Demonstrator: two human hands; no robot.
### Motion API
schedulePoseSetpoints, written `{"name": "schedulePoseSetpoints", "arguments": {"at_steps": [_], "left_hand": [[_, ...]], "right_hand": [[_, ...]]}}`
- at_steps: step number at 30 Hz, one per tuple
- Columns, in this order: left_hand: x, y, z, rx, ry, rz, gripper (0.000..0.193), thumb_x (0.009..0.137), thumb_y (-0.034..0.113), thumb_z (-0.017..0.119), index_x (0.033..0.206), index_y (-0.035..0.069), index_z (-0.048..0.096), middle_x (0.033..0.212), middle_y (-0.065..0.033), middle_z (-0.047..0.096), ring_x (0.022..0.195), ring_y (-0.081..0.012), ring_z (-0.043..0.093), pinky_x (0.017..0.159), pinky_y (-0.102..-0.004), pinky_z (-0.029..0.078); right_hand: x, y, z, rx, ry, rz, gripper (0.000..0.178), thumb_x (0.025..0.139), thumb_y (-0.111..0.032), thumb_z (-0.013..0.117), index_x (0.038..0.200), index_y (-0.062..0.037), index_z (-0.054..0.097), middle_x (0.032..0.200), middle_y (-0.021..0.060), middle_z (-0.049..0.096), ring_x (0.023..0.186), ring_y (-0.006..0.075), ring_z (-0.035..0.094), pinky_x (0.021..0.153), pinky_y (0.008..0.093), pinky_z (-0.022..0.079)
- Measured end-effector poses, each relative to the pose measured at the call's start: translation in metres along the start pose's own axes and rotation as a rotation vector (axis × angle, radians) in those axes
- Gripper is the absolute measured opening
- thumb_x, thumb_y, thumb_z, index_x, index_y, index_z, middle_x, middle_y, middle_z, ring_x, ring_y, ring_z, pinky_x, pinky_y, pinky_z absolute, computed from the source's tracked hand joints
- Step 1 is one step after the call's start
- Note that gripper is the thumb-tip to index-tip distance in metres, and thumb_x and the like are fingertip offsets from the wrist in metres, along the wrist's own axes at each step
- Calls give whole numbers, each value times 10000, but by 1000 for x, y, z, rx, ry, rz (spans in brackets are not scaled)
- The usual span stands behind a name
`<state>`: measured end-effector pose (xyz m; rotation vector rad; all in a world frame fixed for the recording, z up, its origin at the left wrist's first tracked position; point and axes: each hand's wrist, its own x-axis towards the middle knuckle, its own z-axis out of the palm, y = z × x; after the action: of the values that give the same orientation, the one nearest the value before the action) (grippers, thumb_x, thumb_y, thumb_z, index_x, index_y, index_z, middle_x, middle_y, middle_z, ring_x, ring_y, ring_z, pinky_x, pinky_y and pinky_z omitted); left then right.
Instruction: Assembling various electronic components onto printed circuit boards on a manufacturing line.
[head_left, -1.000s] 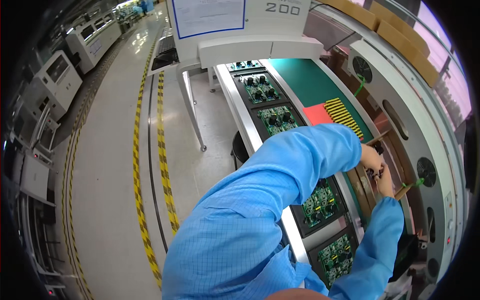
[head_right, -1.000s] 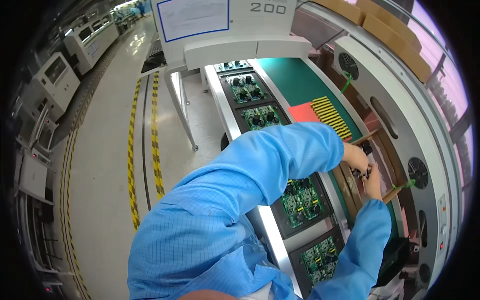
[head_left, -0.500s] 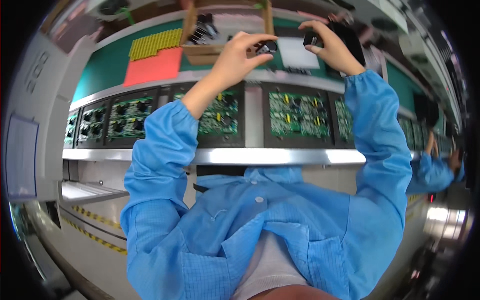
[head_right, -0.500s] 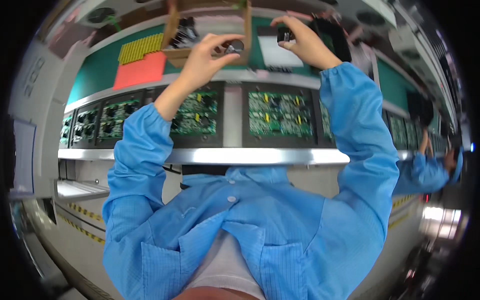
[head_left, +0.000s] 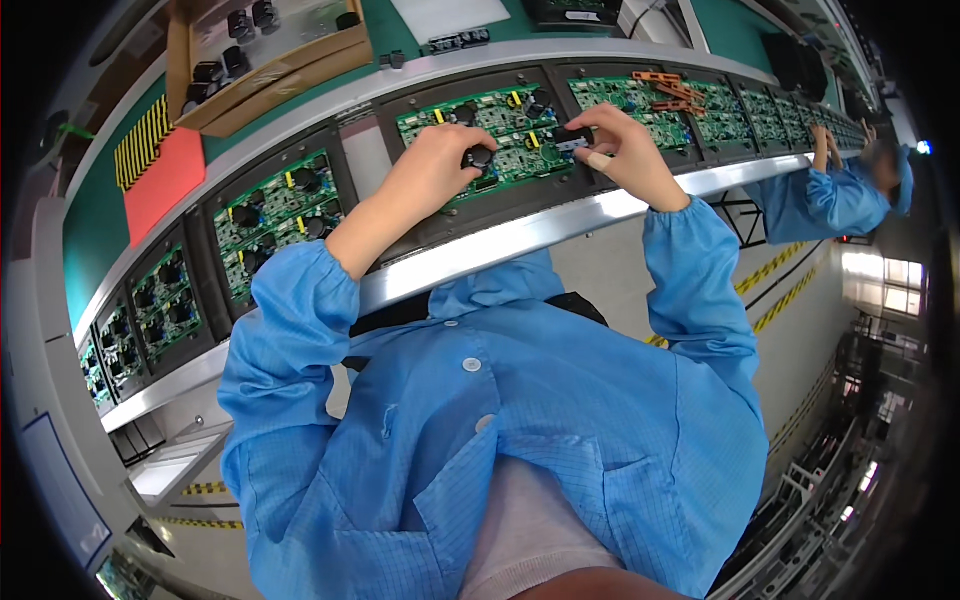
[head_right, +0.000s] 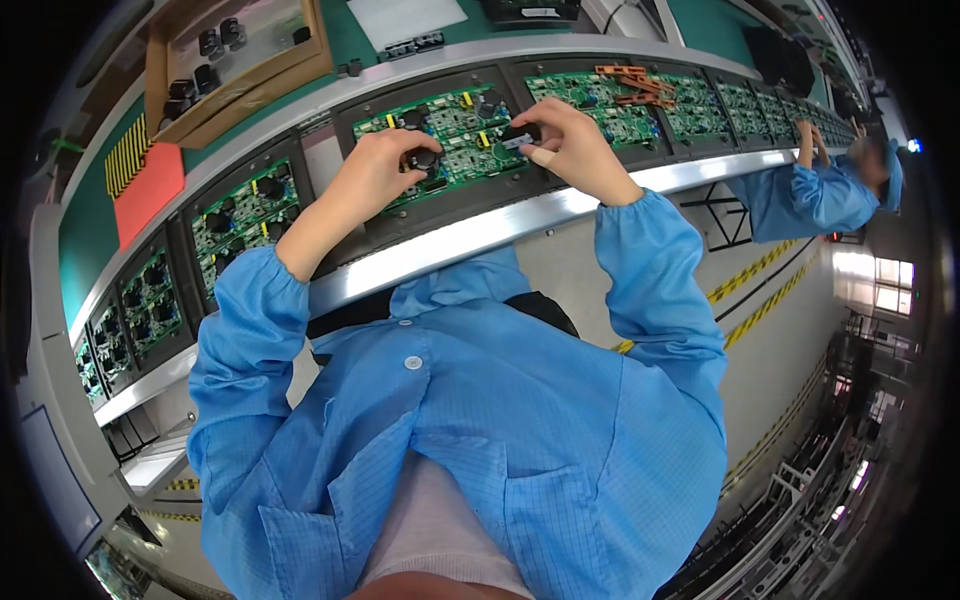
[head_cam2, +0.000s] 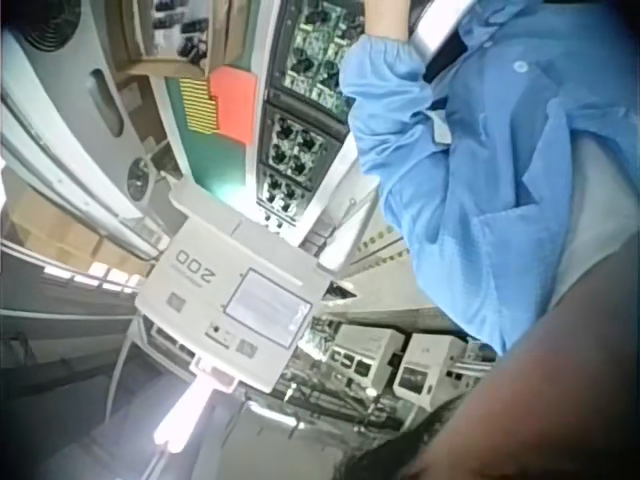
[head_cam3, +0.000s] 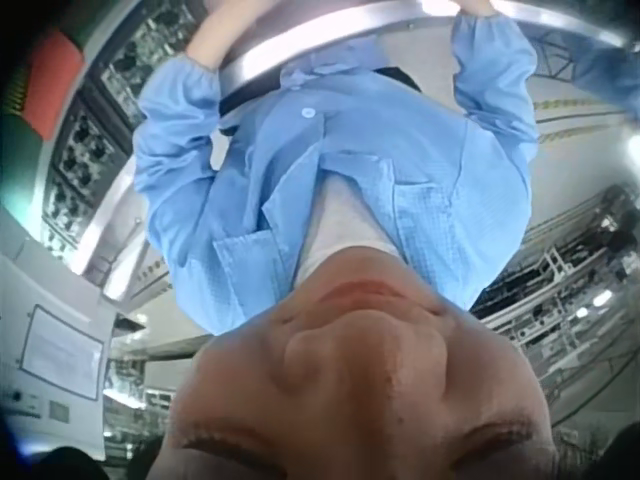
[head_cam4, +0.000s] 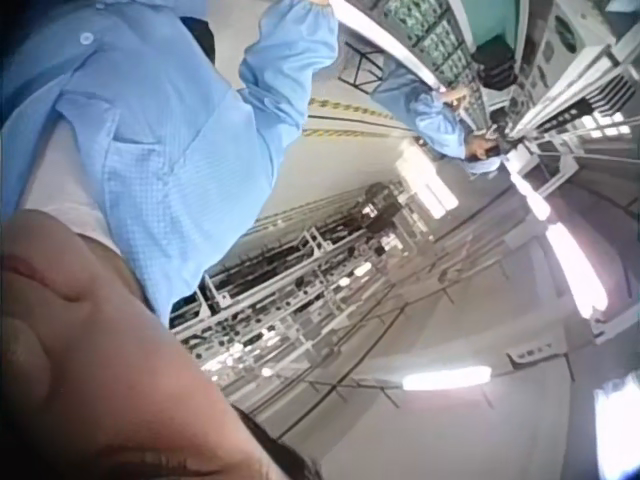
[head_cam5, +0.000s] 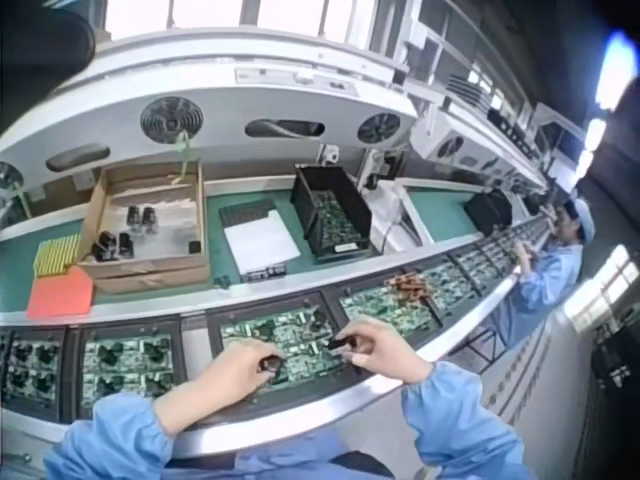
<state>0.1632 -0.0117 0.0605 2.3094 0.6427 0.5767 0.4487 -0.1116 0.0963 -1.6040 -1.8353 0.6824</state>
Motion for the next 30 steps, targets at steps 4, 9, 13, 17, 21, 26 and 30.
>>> {"name": "schedulePoseSetpoints", "arguments": {"at_steps": [4, 9, 13, 17, 21, 26, 30], "left_hand": [[3, 3, 1, 3, -49, 3, 309, 750, -17, 768, 1051, 23, 710, 991, -192, 720, 966, -404, 679, 875, -473, 549], [-8, -3, 2, 24, -36, -61, 386, 714, -55, 791, 1075, 38, 692, 1045, -173, 714, 1019, -393, 672, 887, -450, 547], [-7, 2, -1, 35, -52, -78, 387, 726, -52, 791, 1084, 36, 674, 1017, -173, 705, 1017, -393, 663, 884, -456, 538], [-8, 2, 5, 95, -46, -86, 378, 729, -44, 792, 1076, 41, 669, 1012, -163, 704, 1014, -380, 645, 895, -458, 528], [-8, 12, 3, 178, -46, -77, 395, 720, -19, 801, 1090, 54, 686, 1043, -126, 716, 1031, -336, 627, 917, -431, 524], [-13, 22, -7, 241, 11, 41, 471, 761, 26, 783, 1221, 97, 710, 1200, -79, 700, 1077, -301, 621, 989, -404, 502], [-19, 24, -12, 177, 142, 39, 381, 819, 28, 752, 1193, 94, 716, 1203, -71, 690, 1097, -297, 622, 972, -415, 496]], "right_hand": [[6, 4, 6, -80, 10, -86, 322, 790, 13, 806, 1083, -51, 688, 865, 50, 523, 715, 129, 561, 644, 280, 491], [20, 20, 29, -156, -36, -207, 290, 771, -93, 823, 1017, -34, 683, 933, 129, 602, 801, 299, 661, 696, 391, 556], [17, 20, 36, -118, -8, -136, 284, 769, -92, 825, 1006, -33, 680, 924, 121, 591, 802, 301, 657, 695, 400, 552], [17, 17, 42, -171, 49, -139, 302, 758, -99, 841, 1004, -33, 680, 924, 119, 593, 815, 306, 654, 701, 405, 550], [13, 13, 45, -175, 89, -104, 322, 753, -112, 855, 1009, -29, 678, 924, 122, 597, 814, 316, 650, 706, 412, 547], [13, 20, 31, -88, -7, -85, 320, 790, -112, 855, 1050, -24, 691, 911, 108, 595, 730, 256, 659, 659, 370, 544], [15, 22, 29, -87, -30, -75, 325, 792, -118, 861, 1057, -28, 696, 932, 101, 604, 711, 232, 655, 652, 358, 544]]}}
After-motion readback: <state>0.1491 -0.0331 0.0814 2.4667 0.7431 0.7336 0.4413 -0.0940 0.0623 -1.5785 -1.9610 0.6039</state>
